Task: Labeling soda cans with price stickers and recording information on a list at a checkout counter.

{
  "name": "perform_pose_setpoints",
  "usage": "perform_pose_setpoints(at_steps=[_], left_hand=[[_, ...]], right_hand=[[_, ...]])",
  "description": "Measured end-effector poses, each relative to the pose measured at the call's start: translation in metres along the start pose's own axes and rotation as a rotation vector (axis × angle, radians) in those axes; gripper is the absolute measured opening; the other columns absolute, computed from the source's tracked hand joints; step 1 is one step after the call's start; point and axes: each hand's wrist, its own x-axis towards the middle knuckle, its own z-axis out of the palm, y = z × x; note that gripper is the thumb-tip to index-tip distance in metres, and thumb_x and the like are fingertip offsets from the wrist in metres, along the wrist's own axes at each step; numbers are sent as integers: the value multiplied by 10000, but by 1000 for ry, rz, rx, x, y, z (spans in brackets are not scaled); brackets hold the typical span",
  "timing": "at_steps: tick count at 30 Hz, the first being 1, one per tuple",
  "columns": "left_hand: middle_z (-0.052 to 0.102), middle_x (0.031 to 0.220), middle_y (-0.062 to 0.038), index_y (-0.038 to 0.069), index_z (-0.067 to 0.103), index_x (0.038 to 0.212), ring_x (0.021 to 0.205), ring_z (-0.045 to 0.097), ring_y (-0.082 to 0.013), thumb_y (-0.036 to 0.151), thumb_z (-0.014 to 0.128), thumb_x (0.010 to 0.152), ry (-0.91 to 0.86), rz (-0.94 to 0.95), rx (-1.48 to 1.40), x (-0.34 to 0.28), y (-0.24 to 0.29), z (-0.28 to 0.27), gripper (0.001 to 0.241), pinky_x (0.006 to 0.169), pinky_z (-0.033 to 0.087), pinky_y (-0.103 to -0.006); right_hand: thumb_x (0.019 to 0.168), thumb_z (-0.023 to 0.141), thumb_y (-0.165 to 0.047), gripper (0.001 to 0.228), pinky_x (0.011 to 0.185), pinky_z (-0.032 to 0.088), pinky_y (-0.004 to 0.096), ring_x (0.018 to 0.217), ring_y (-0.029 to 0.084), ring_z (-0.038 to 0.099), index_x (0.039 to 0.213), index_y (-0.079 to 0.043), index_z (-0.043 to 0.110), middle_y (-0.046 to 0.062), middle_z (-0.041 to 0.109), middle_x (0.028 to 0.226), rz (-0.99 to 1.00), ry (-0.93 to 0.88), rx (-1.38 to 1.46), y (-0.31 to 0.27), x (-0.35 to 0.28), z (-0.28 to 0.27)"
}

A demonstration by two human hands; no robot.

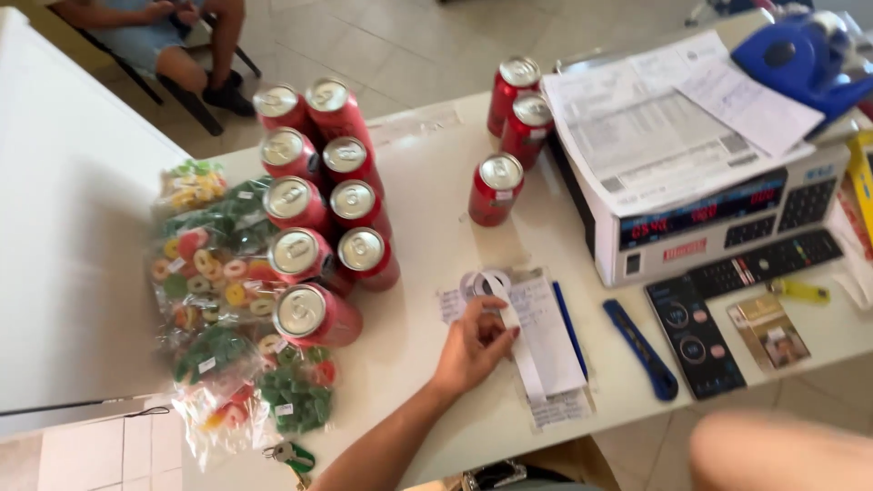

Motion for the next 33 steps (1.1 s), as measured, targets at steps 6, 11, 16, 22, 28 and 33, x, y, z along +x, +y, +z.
perform_pose_setpoints(at_steps=[6, 11, 16, 22, 28, 33], left_hand=[[720, 789, -69, 85, 572, 1163, 749, 779, -158, 89, 728, 938, 1, -98, -27, 0, 26, -2, 274, 690, 588, -258], [741, 817, -59, 82, 630, 1105, 730, 755, -131, 121, 765, 915, 9, -127, 14, -2, 17, 1, 236, 647, 619, -241], [705, 840, -12, 132, 676, 1063, 734, 631, -100, 171, 858, 834, 25, -116, 130, 0, 14, 1, 295, 681, 582, -235], [710, 847, 0, 151, 681, 1047, 782, 645, -100, 180, 854, 832, 46, -139, 106, -1, 13, 1, 278, 732, 571, -242], [681, 771, 2, 136, 654, 1064, 698, 590, -101, 171, 821, 877, 17, -125, 56, -1, 15, 0, 253, 677, 533, -249], [666, 794, 21, 130, 678, 1067, 682, 576, -82, 184, 792, 908, 5, -97, 61, -1, 15, -1, 203, 636, 513, -234]], right_hand=[[934, 711, -243, 169, 469, 514, 240, 533, 102, 617, 964, -77, 694, 11, 712, 774, 303, -575, -100, 118, -150, 89], [916, 752, -359, 284, 434, 428, 305, 526, 119, 551, 831, -123, 618, -27, 634, 723, 471, -606, -327, 128, -215, 104], [939, 709, -402, 303, 529, 534, 352, 698, 189, 673, 920, -113, 620, 4, 672, 906, 619, -677, -334, 124, -221, 109], [966, 663, -308, 194, 528, 565, 363, 651, 233, 701, 951, -115, 657, 33, 635, 991, 660, -773, -374, 129, -224, 117], [1016, 605, -222, 180, 538, 616, 214, 631, 100, 705, 1109, -85, 676, 23, 756, 909, 789, -847, -266, 136, -210, 102], [998, 627, -40, 216, 693, 600, 297, 665, 194, 666, 1206, -24, 568, 184, 690, 998, 852, 59, 668, 133, -194, 72]])
